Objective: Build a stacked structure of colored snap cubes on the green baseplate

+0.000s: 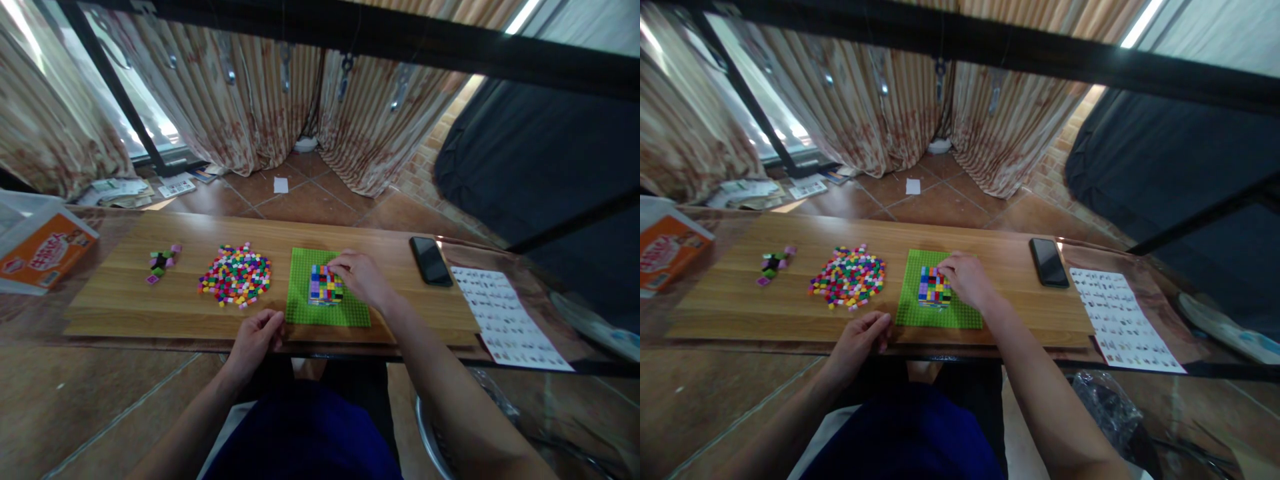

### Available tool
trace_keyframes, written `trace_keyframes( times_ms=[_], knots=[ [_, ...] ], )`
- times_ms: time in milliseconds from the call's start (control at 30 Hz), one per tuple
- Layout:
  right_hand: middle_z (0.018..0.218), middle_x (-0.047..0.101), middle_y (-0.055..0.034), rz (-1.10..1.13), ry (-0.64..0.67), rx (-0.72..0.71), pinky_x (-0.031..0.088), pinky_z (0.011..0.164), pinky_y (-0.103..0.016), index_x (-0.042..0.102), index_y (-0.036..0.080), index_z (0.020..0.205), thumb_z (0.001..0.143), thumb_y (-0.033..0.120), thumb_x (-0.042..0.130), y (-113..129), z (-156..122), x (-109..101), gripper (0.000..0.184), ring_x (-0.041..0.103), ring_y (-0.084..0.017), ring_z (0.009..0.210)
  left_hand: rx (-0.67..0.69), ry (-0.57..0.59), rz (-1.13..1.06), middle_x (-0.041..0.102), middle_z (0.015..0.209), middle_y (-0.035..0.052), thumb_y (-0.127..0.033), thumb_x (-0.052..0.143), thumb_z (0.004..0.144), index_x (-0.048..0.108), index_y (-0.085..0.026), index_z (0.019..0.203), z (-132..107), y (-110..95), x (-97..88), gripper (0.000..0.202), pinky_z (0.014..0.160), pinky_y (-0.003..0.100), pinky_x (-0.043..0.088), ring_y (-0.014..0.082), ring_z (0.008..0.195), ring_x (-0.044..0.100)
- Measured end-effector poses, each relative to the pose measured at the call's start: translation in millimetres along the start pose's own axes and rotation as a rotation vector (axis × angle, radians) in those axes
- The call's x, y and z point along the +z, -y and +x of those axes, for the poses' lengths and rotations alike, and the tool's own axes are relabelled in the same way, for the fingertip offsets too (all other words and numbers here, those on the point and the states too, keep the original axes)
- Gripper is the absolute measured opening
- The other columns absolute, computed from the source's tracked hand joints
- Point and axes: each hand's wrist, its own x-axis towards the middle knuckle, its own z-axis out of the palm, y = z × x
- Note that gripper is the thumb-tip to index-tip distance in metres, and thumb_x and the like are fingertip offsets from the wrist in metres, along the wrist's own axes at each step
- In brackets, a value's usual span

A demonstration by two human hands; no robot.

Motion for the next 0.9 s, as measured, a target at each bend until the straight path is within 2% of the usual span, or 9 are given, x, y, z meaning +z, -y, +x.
trace_keyframes(
  times_ms=[467,733,900],
  knots=[
    [0.079,0.064,-0.0048,-0.207,0.15,-0.157,0.042,0.072,-0.026,0.071,0.016,0.076,0.092,0.016,0.052,2,12,-3,0.025,0.058,-0.015,0.075,-0.019,0.021,-0.014,0.051,0.05,-0.0055,-0.05,0.062,0.076,0.052,-0.017,0.065,1,2,-0.7,0.036,0.044,0.019,0.032,0.0063,0.042,0.044],
    [0.079,0.064,-0.0049,-0.197,0.171,-0.123,0.042,0.07,-0.025,0.071,0.016,0.076,0.091,0.016,0.052,4,13,-2,0.024,0.057,-0.014,0.073,-0.013,0.013,-0.019,0.051,0.05,-0.005,-0.049,0.062,0.076,0.052,-0.017,0.065,-1,-2,0.2,0.035,0.045,0.02,0.032,0.0067,0.042,0.044],
    [0.085,0.067,-0.0057,-0.069,0.089,-0.047,0.045,0.075,-0.026,0.073,0.017,0.084,0.091,0.018,0.053,6,4,-2,0.02,0.061,-0.015,0.078,-0.012,-0.001,-0.063,0.052,0.054,-0.0047,-0.05,0.064,0.074,0.052,-0.017,0.065,-3,-4,2.0,0.037,0.045,0.02,0.033,0.0067,0.044,0.044]
  ],
)
